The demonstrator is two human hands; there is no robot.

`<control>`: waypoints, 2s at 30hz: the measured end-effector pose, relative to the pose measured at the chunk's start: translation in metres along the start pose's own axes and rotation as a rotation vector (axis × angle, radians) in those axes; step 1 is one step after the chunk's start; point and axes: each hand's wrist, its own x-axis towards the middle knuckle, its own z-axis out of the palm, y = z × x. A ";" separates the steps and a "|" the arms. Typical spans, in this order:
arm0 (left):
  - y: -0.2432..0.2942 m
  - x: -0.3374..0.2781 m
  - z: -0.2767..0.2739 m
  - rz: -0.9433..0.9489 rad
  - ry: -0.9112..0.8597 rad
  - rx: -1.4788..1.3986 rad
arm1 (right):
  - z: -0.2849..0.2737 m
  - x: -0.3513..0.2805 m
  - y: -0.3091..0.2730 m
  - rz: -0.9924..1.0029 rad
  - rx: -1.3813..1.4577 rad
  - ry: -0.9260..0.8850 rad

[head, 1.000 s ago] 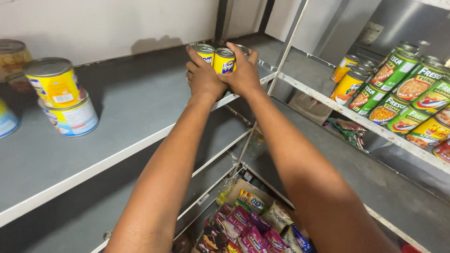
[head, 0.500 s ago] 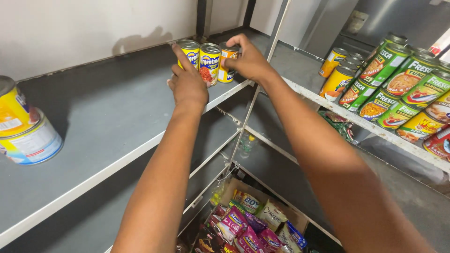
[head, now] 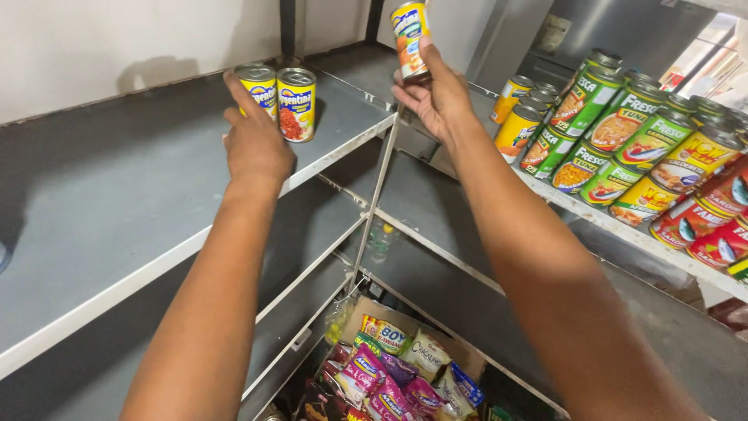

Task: Organizing and stacking various canned goods onto shelves in a grocery store aisle.

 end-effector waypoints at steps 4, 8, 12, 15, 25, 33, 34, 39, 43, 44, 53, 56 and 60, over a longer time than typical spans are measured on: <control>0.002 -0.004 -0.005 -0.010 -0.018 -0.026 | -0.029 -0.011 0.002 0.101 -0.148 -0.096; -0.005 -0.008 -0.008 0.008 -0.011 -0.057 | -0.054 -0.015 0.014 0.088 -0.141 -0.112; -0.001 -0.012 -0.018 0.014 -0.043 -0.073 | -0.070 -0.014 0.017 0.029 0.209 0.096; -0.007 -0.010 -0.014 0.062 0.009 -0.084 | -0.092 -0.011 0.023 0.095 0.281 -0.014; 0.034 -0.044 -0.034 0.708 0.551 -0.007 | -0.104 -0.014 0.008 0.060 0.091 0.066; 0.149 -0.059 0.086 0.339 -0.161 -0.985 | -0.102 -0.054 0.011 0.001 0.108 0.061; 0.152 -0.048 0.112 0.345 -0.168 -0.984 | -0.102 -0.058 0.013 -0.005 0.111 0.067; 0.187 -0.007 0.191 0.253 -0.323 -1.000 | -0.115 -0.074 0.004 -0.194 -0.364 -0.015; 0.202 0.000 0.193 0.301 -0.308 -0.901 | -0.117 -0.126 -0.029 -0.596 -1.368 0.216; 0.206 0.004 0.194 0.322 -0.292 -0.826 | -0.124 -0.134 -0.038 -0.778 -1.561 0.110; 0.246 0.013 0.214 0.348 -0.444 -0.480 | -0.190 -0.142 -0.037 -1.023 -2.117 -0.177; 0.244 0.034 0.246 0.406 -0.528 -0.463 | -0.206 -0.134 -0.023 -1.029 -2.218 -0.133; 0.242 0.054 0.264 0.462 -0.652 -0.500 | -0.189 -0.139 -0.017 -1.139 -2.157 -0.004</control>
